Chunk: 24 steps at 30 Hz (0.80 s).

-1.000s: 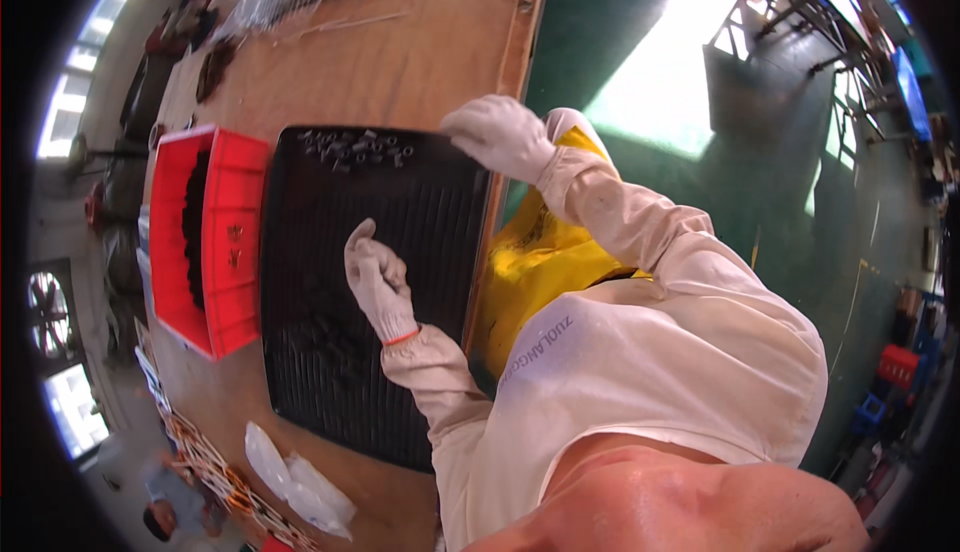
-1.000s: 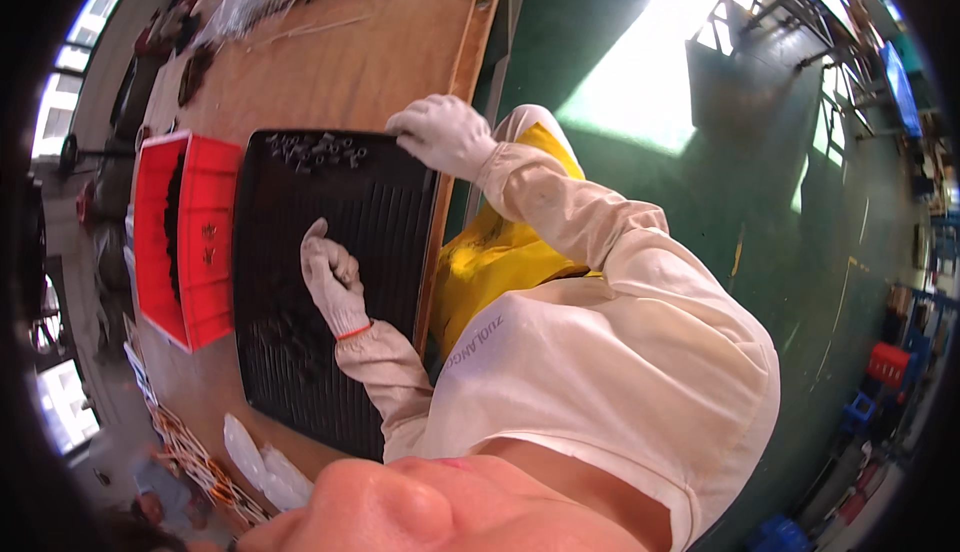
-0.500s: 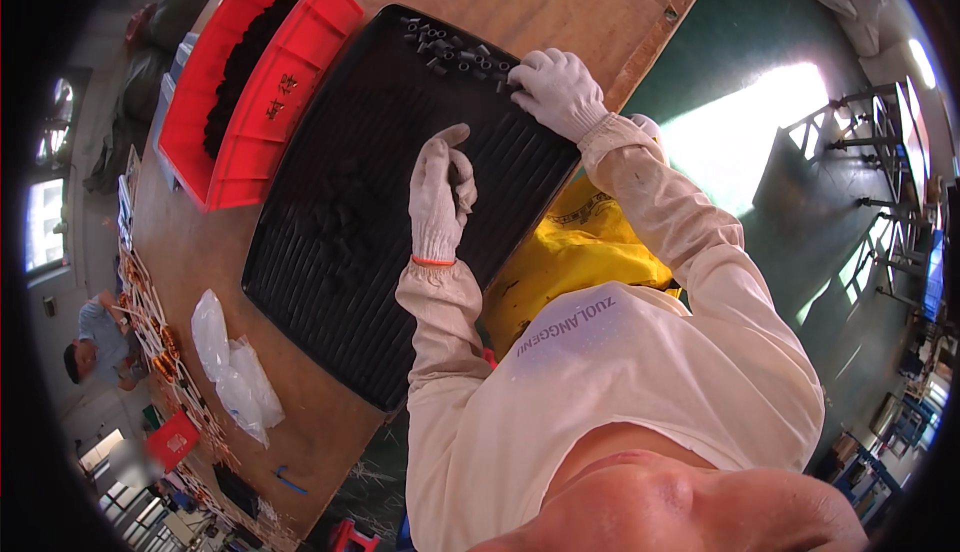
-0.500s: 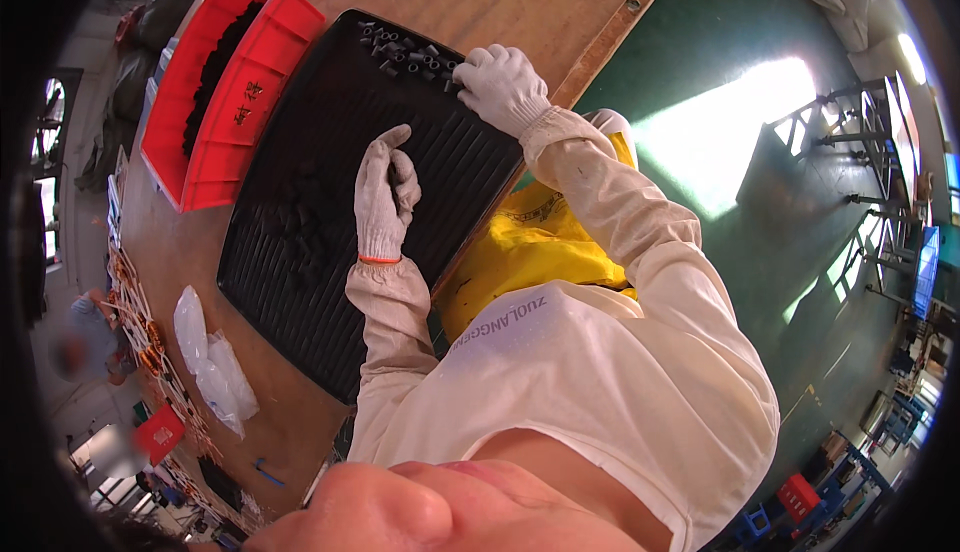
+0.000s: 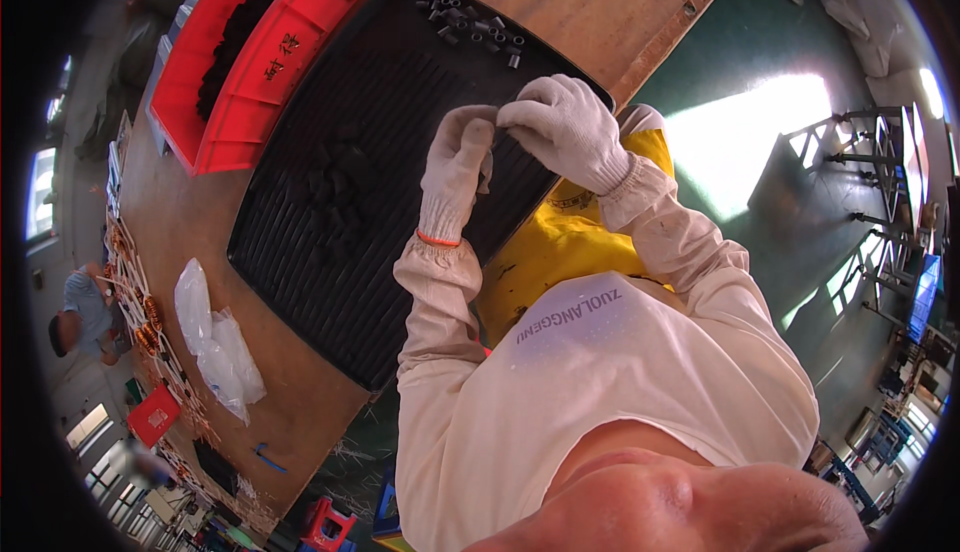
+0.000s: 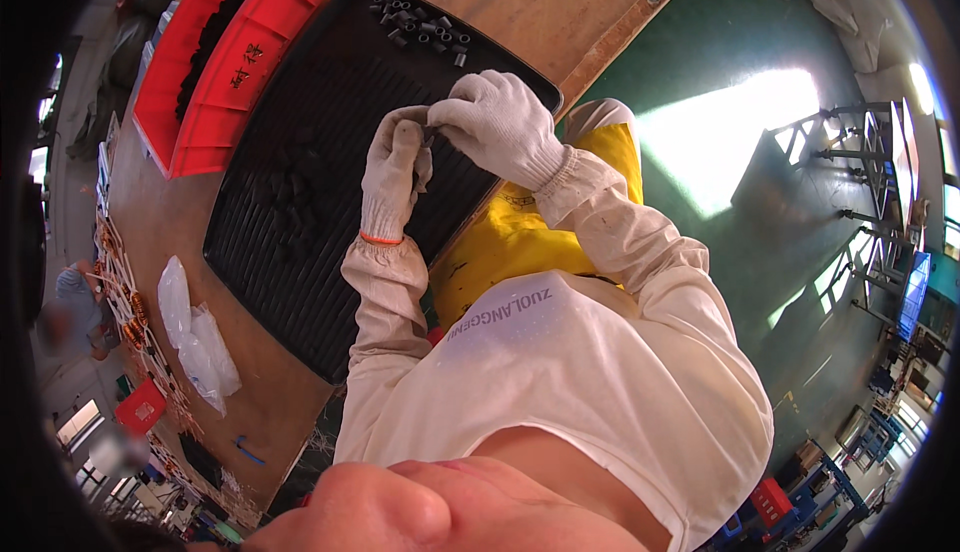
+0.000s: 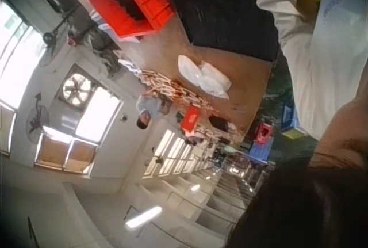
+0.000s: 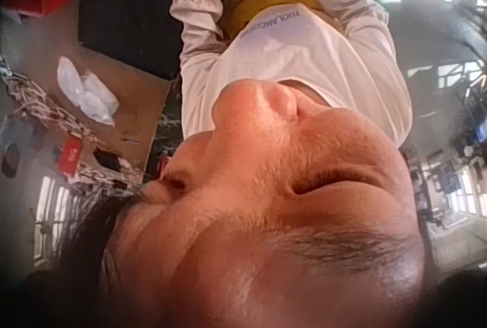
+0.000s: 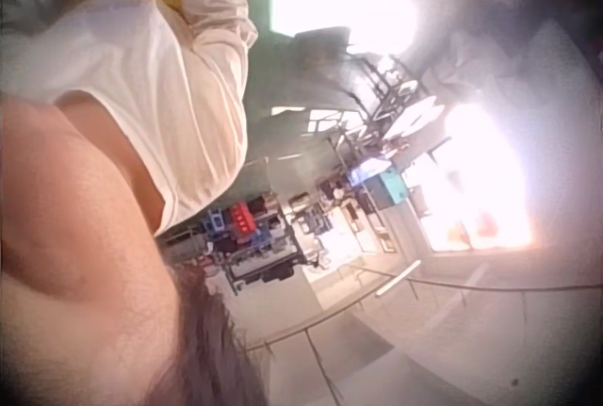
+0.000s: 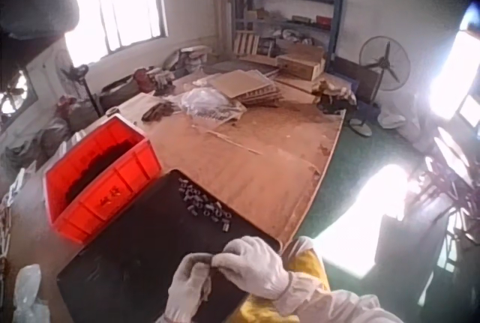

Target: Sorting small black components on a ribbed tray for inspection.

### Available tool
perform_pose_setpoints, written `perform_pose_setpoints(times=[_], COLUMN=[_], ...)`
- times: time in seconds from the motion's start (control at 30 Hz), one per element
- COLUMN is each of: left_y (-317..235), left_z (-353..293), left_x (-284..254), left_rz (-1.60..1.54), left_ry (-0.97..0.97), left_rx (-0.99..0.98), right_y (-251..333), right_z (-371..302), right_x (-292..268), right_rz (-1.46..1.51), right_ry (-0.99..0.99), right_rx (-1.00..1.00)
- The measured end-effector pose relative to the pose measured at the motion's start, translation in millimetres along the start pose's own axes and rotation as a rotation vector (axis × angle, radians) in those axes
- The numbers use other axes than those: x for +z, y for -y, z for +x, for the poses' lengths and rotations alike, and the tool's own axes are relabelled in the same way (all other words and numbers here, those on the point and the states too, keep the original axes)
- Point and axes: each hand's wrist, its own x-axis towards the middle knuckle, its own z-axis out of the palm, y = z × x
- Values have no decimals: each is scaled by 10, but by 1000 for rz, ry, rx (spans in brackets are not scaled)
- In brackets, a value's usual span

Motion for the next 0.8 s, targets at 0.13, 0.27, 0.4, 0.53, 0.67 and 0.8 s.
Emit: perform_pose_setpoints(times=[0.13,0.27,0.4,0.53,0.67,0.8], left_y=[-75,-81,-52,-9,26,37], left_z=[-65,-62,-55,-30,-9,2], left_x=[34,98,72,90,127,151], left_rz=[195,227,128,135,170,126], left_ry=[-3,38,33,8,37,66], left_rx=[-5,-36,-67,-59,-62,-88], right_y=[-28,-55,-19,-109,-50,-29], right_z=[-55,-102,-143,-232,-229,-253], right_x=[-93,-95,-125,-140,-108,-138], right_rz=[-12,-23,335,924,876,588], right_ry=[10,-3,-90,17,79,96], right_rx=[-40,-75,275,640,688,595])
